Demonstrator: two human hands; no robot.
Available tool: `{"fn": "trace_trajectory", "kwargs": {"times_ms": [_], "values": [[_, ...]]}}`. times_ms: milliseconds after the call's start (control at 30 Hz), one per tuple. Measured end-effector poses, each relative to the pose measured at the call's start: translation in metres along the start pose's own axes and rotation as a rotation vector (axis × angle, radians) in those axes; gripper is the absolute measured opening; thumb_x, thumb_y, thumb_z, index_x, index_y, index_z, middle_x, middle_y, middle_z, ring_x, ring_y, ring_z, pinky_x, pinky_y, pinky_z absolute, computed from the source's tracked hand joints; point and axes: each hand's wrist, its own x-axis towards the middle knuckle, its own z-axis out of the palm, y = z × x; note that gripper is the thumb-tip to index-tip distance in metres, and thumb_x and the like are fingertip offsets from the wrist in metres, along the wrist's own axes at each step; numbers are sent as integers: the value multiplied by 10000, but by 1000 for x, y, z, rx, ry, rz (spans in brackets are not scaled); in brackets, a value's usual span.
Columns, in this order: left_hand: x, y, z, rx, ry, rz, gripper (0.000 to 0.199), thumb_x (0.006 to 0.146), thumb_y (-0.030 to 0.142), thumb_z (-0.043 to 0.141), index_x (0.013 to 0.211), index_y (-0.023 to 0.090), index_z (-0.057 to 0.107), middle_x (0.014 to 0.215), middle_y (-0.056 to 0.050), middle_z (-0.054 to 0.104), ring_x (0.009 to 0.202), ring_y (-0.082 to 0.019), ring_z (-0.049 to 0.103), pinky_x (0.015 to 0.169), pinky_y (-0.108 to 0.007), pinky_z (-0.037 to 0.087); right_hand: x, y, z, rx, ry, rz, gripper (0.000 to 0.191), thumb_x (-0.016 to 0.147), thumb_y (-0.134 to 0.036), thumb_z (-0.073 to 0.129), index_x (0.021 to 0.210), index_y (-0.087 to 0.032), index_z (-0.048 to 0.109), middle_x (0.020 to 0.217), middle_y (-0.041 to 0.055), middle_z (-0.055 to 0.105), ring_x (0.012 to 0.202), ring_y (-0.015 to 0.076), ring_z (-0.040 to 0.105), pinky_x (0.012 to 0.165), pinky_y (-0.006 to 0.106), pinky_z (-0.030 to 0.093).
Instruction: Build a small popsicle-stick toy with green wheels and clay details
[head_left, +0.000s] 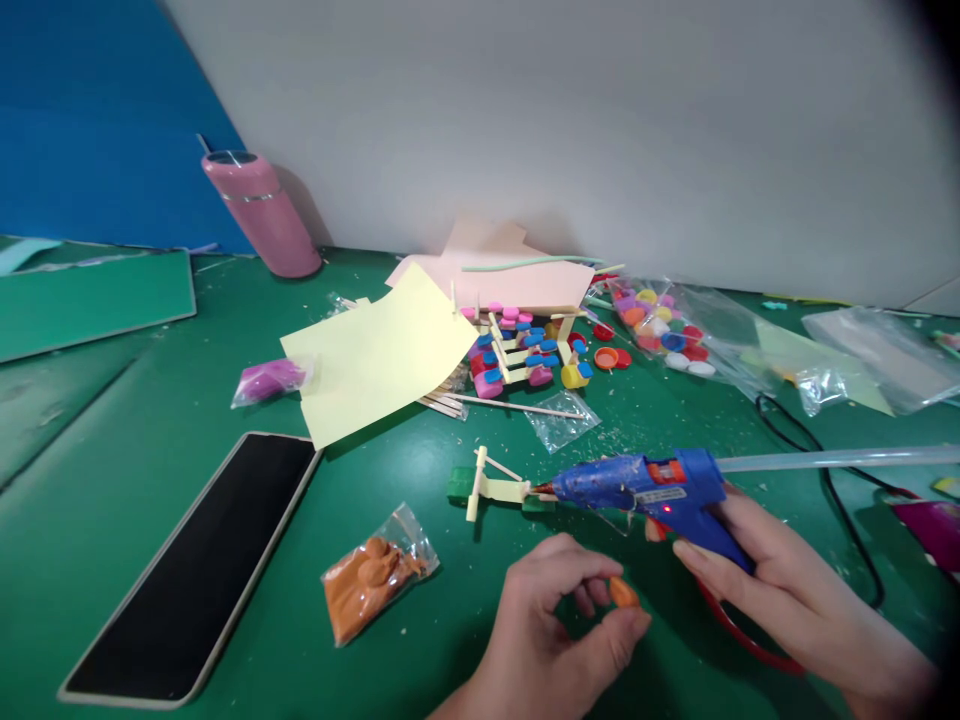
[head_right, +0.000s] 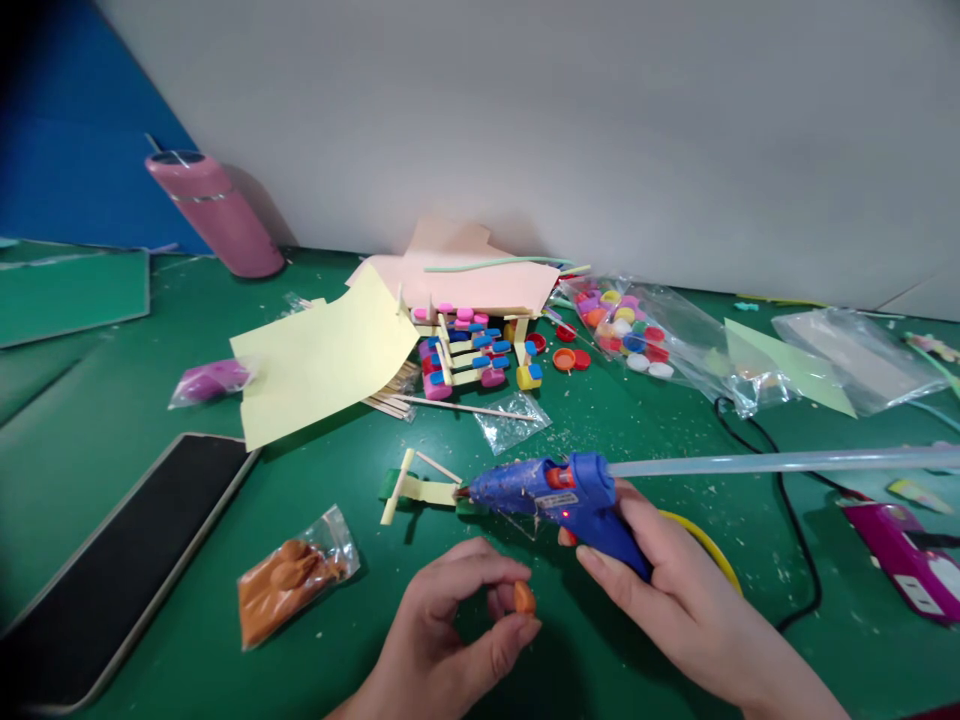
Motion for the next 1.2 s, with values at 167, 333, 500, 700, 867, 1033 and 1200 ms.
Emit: {"fn": "trace_trajectory", "kwargs": {"times_ms": [167, 333, 500, 700, 867, 1033, 1200], "values": [[0, 1, 1, 1, 1, -11, 182, 682, 175, 667, 846, 97, 667, 650, -73, 602, 591, -146, 536, 550, -271, 457, 1, -6, 2, 90, 23, 43, 342, 829, -396, 511, 1112, -208, 544, 1050, 96, 628, 977, 258, 590, 842, 379, 497], [-1, 0, 1, -4, 4, 12, 198, 681, 171, 666, 864, 94, 667, 642, -70, 598, 580, -143, 535, 546, -268, 460, 4, -12, 7, 387, 152, 169, 314, 793, -411, 557, 1020, -197, 520, 506, -35, 551, 446, 143, 530, 425, 232, 465], [0, 3, 0, -3, -6, 4, 199, 689, 187, 658, 857, 82, 670, 621, -66, 593, 567, -144, 533, 541, -275, 464, 8, 17, 9, 513, 351, 311, 311, 767, -443, 585, 940, -191, 530, 531, -31, 557, 448, 142, 530, 429, 245, 451], [8, 9, -4, 85, 29, -69, 166, 683, 176, 647, 811, 79, 685, 629, -65, 604, 565, -141, 546, 555, -274, 478, 10, 71, 8, -41, 621, 383, 376, 810, -498, 479, 937, -179, 631, 887, 61, 657, 817, 239, 624, 699, 338, 501], [11, 10, -5, 38, 113, -119, 136, 675, 203, 650, 776, 118, 683, 636, -44, 606, 566, -130, 547, 542, -255, 481, 8, 91, 8, -152, 683, 431, 443, 795, -505, 481, 990, -129, 608, 837, 102, 658, 751, 268, 632, 665, 400, 501], [13, 15, -3, 65, 178, -177, 119, 641, 214, 673, 723, 128, 687, 612, -35, 616, 537, -125, 542, 519, -244, 476, 5, 33, 8, -235, 720, 146, 408, 763, -394, 575, 1106, -177, 529, 1101, 117, 541, 1043, 283, 512, 893, 445, 403], [12, 22, -5, 112, 199, -222, 107, 625, 216, 683, 693, 133, 684, 589, -21, 607, 534, -128, 540, 507, -234, 466, 7, -48, 34, -134, 314, -379, 394, 762, -258, 614, 1137, -223, 502, 985, 77, 572, 911, 227, 548, 754, 357, 476]]}}
